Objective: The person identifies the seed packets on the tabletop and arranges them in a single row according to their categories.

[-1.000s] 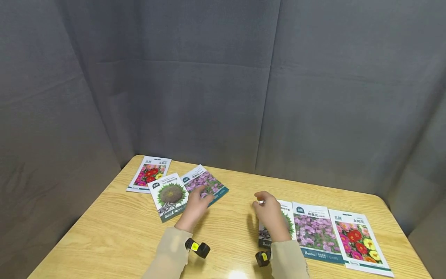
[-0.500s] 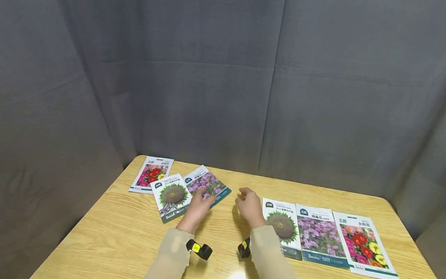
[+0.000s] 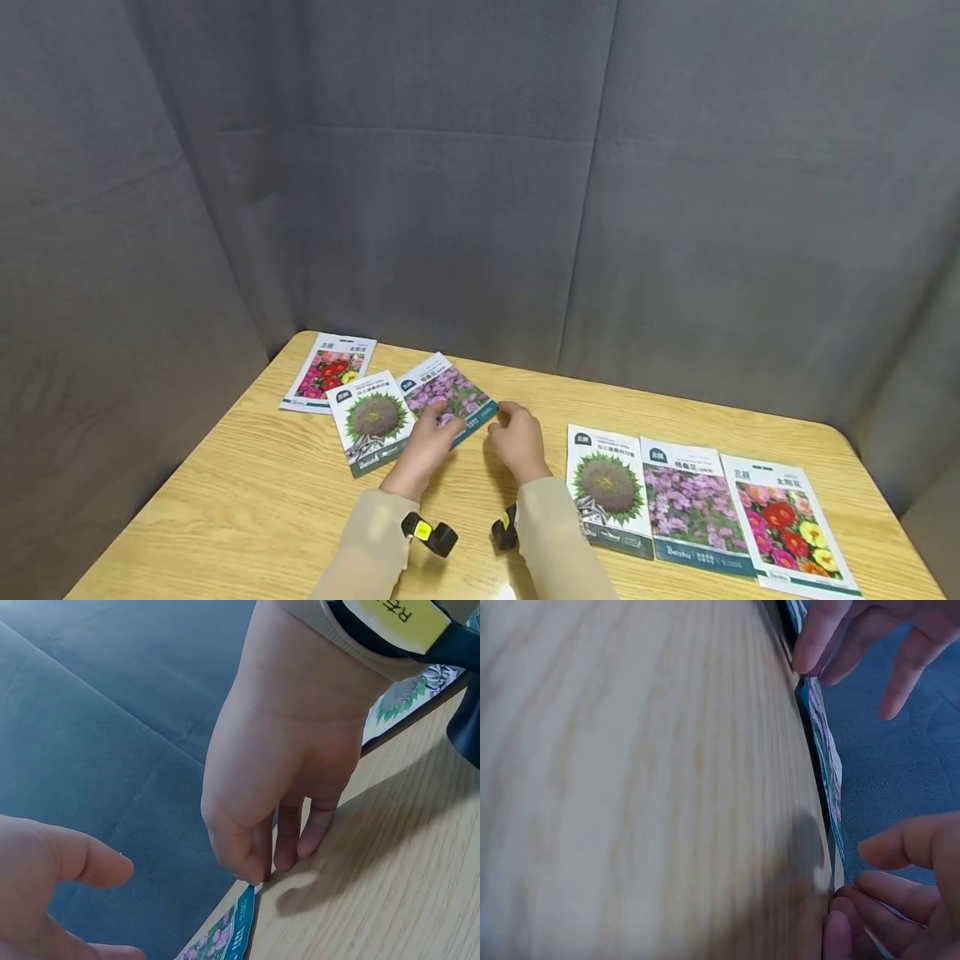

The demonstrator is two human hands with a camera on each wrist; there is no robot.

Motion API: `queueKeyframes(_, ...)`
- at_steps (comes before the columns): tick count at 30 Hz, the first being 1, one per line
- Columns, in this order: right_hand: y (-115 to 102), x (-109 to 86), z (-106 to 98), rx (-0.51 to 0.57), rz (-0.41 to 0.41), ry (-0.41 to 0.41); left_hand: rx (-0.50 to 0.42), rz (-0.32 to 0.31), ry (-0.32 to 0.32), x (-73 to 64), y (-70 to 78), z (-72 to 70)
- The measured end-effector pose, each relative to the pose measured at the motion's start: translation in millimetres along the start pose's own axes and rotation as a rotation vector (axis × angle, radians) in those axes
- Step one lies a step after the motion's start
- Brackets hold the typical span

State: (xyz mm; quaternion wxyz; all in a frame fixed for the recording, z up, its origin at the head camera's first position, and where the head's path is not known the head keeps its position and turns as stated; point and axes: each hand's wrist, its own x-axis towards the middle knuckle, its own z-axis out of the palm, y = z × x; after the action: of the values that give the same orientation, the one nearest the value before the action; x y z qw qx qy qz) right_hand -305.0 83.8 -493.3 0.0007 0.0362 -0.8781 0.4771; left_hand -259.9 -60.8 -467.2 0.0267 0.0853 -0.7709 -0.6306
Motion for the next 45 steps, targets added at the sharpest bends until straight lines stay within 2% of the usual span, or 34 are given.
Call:
queueKeyframes(5, -0.2, 0.1, 0.8, 0.056, 0.005, 0.044, 0.015, 0.017, 0.023, 1.2, -1.7, 0.9)
queueKeyframes(11, 0.3, 1.7, 1.2, 0.080, 0.027, 0.038, -0.007, 0.003, 0.036, 2.9, -4.8, 0.1)
queueKeyframes(16, 0.5, 3.6, 0.5, 0.044, 0.019, -0.005, -0.037, -0.006, 0.026, 3.0, -5.1, -0.7)
queueKeyframes(21, -3.1, 4.3, 1.0, -0.029, -0.005, -0.049, -0.083, 0.017, 0.085, 5.2, -6.9, -1.1)
queueKeyframes(23, -4.7, 3.9, 1.5, -0.060, -0.003, -0.048, -0.086, 0.025, 0.118, 6.1, -7.4, -1.8)
queueKeyframes(27, -5.3, 2.9, 1.7, -0.086, -0.002, -0.031, -0.137, 0.029, 0.139, 7.9, -9.0, -5.1)
queueKeyframes(32, -4.5, 1.6, 0.1, -0.031, 0.007, 0.001, -0.203, 0.036, 0.145, 8.2, -12.1, -9.8)
queueKeyframes(39, -1.9, -1.3, -1.3, 0.051, 0.106, -0.004, -0.211, 0.064, 0.180, 12.1, -16.6, -10.7)
queueKeyframes(45, -2.5, -6.4, -5.5, 0.133, 0.152, -0.002, -0.301, 0.048, 0.158, 13.0, -15.7, -11.6)
